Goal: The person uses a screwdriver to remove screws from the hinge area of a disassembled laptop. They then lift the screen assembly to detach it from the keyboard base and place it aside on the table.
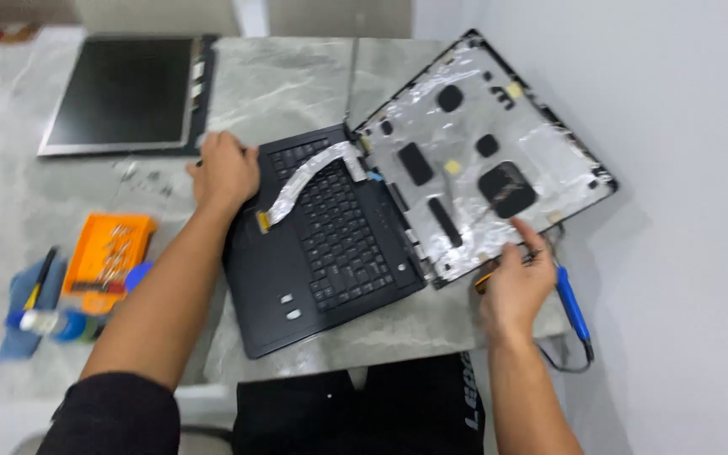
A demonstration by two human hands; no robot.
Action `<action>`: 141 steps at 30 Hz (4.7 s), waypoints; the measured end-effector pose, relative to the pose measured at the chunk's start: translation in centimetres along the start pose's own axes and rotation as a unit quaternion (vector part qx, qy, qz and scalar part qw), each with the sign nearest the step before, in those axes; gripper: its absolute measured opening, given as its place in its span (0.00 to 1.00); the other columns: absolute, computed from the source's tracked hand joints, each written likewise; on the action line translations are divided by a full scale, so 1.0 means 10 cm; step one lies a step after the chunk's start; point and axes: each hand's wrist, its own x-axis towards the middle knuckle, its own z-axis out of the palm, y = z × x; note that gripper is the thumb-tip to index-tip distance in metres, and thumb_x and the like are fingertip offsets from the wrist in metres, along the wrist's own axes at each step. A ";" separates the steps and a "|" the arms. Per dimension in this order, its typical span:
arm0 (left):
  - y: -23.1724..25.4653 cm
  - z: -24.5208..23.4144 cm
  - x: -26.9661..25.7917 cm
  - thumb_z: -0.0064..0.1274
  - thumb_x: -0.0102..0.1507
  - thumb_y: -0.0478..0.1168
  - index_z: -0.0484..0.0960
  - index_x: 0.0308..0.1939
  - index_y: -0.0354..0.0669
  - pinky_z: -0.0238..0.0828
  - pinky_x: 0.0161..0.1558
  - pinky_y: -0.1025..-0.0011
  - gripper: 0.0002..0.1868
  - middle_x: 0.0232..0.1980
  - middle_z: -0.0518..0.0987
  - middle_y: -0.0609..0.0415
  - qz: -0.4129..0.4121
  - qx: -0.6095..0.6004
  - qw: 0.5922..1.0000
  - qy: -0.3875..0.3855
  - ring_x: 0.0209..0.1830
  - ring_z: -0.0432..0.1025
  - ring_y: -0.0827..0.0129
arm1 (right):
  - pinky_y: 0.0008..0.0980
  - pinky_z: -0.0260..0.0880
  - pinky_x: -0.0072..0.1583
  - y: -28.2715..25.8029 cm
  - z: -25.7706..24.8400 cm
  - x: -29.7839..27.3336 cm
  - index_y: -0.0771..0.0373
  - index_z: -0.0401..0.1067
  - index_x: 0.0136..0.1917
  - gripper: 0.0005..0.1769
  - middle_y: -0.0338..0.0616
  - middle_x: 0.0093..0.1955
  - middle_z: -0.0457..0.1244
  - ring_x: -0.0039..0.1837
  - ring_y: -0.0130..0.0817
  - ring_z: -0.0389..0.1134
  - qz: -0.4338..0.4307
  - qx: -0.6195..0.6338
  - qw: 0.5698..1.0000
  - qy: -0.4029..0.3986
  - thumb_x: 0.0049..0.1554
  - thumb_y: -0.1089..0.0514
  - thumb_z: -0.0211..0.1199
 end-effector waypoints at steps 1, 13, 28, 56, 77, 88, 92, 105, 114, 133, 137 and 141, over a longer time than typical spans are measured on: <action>-0.03 -0.03 -0.06 0.42 0.68 0.51 0.71 0.46 0.43 0.56 0.53 0.42 0.16 0.53 0.69 0.49 -0.020 -0.001 1.000 0.004 0.59 0.63 0.57 | 0.35 0.62 0.59 0.00 0.03 0.06 0.63 0.74 0.55 0.21 0.57 0.56 0.57 0.58 0.38 0.60 -0.002 -0.001 1.000 -0.020 0.50 0.72 0.51; 0.07 -0.36 -0.59 0.34 0.70 0.50 0.66 0.56 0.33 0.57 0.51 0.47 0.22 0.52 0.66 0.45 -0.114 0.004 0.993 0.033 0.56 0.61 0.58 | 0.33 0.64 0.52 0.15 0.52 0.98 0.58 0.75 0.51 0.22 0.46 0.48 0.62 0.50 0.35 0.63 -0.035 -0.057 0.994 -0.089 0.46 0.70 0.50; 0.03 -0.33 -0.72 0.41 0.68 0.48 0.68 0.47 0.38 0.47 0.54 0.43 0.15 0.48 0.64 0.45 -0.111 0.004 0.992 0.061 0.57 0.55 0.51 | 0.38 0.68 0.49 0.61 1.02 1.78 0.59 0.75 0.51 0.12 0.47 0.46 0.67 0.50 0.41 0.69 -0.029 -0.191 0.953 -0.235 0.53 0.63 0.60; -0.05 -0.51 -0.82 0.35 0.70 0.52 0.64 0.62 0.40 0.41 0.60 0.47 0.23 0.58 0.70 0.40 0.001 -0.004 0.999 -0.043 0.62 0.60 0.51 | 0.35 0.68 0.41 0.71 1.00 1.96 0.68 0.68 0.49 0.09 0.60 0.43 0.64 0.43 0.48 0.69 -0.183 -0.435 0.824 -0.313 0.59 0.62 0.50; -0.07 -0.46 -0.82 0.39 0.69 0.53 0.67 0.62 0.40 0.43 0.60 0.43 0.24 0.59 0.72 0.39 0.003 0.002 1.000 -0.022 0.62 0.61 0.48 | 0.47 0.68 0.56 0.52 0.77 1.24 0.65 0.58 0.63 0.25 0.66 0.50 0.65 0.57 0.58 0.66 -0.054 -0.281 0.928 -0.239 0.52 0.60 0.56; -0.03 -0.47 -0.82 0.39 0.70 0.53 0.67 0.63 0.37 0.43 0.60 0.42 0.26 0.59 0.72 0.36 0.002 0.004 1.000 -0.024 0.62 0.62 0.46 | 0.47 0.71 0.53 0.46 1.01 1.42 0.66 0.63 0.52 0.09 0.61 0.49 0.64 0.52 0.53 0.69 -0.223 -0.314 0.888 -0.252 0.58 0.68 0.49; -0.05 -0.45 -0.81 0.39 0.70 0.51 0.67 0.63 0.38 0.42 0.59 0.44 0.25 0.58 0.72 0.36 -0.002 0.007 1.000 -0.025 0.61 0.61 0.46 | 0.44 0.72 0.48 0.38 1.02 1.48 0.63 0.62 0.52 0.07 0.56 0.46 0.66 0.48 0.50 0.70 -0.227 -0.369 0.857 -0.279 0.59 0.65 0.50; -0.07 -0.44 -0.82 0.40 0.69 0.52 0.68 0.61 0.40 0.45 0.59 0.46 0.23 0.56 0.73 0.38 0.010 0.018 1.000 -0.004 0.60 0.63 0.47 | 0.47 0.73 0.48 0.35 1.00 1.77 0.61 0.65 0.58 0.16 0.54 0.54 0.58 0.49 0.53 0.69 -0.227 -0.483 0.825 -0.188 0.57 0.56 0.60; -0.06 -0.48 -0.86 0.42 0.69 0.50 0.70 0.61 0.39 0.46 0.58 0.45 0.22 0.54 0.74 0.38 0.015 -0.019 1.000 0.012 0.58 0.65 0.47 | 0.48 0.70 0.51 0.75 1.01 2.24 0.62 0.68 0.58 0.19 0.57 0.51 0.62 0.51 0.54 0.69 -0.211 -0.538 0.782 -0.235 0.53 0.58 0.61; -0.10 -0.44 -0.86 0.43 0.69 0.50 0.71 0.61 0.38 0.45 0.58 0.44 0.23 0.54 0.75 0.37 0.023 -0.027 0.999 0.025 0.58 0.65 0.47 | 0.43 0.73 0.48 0.52 0.80 1.48 0.68 0.75 0.52 0.16 0.55 0.53 0.63 0.49 0.52 0.70 -0.281 -0.525 0.772 -0.221 0.55 0.56 0.64; -0.10 -0.44 -0.86 0.44 0.69 0.49 0.71 0.60 0.37 0.45 0.58 0.44 0.22 0.53 0.75 0.36 0.029 -0.031 0.999 0.027 0.58 0.65 0.46 | 0.47 0.73 0.46 0.52 0.75 1.52 0.70 0.73 0.51 0.15 0.55 0.51 0.62 0.48 0.54 0.70 -0.283 -0.527 0.772 -0.215 0.55 0.56 0.64; -0.12 -0.42 -0.86 0.45 0.69 0.48 0.71 0.60 0.37 0.44 0.58 0.44 0.21 0.53 0.75 0.37 0.028 -0.033 0.999 0.027 0.58 0.64 0.47 | 0.52 0.72 0.47 0.30 0.60 1.37 0.71 0.68 0.56 0.20 0.60 0.53 0.58 0.49 0.63 0.68 -0.283 -0.454 0.812 -0.235 0.54 0.58 0.66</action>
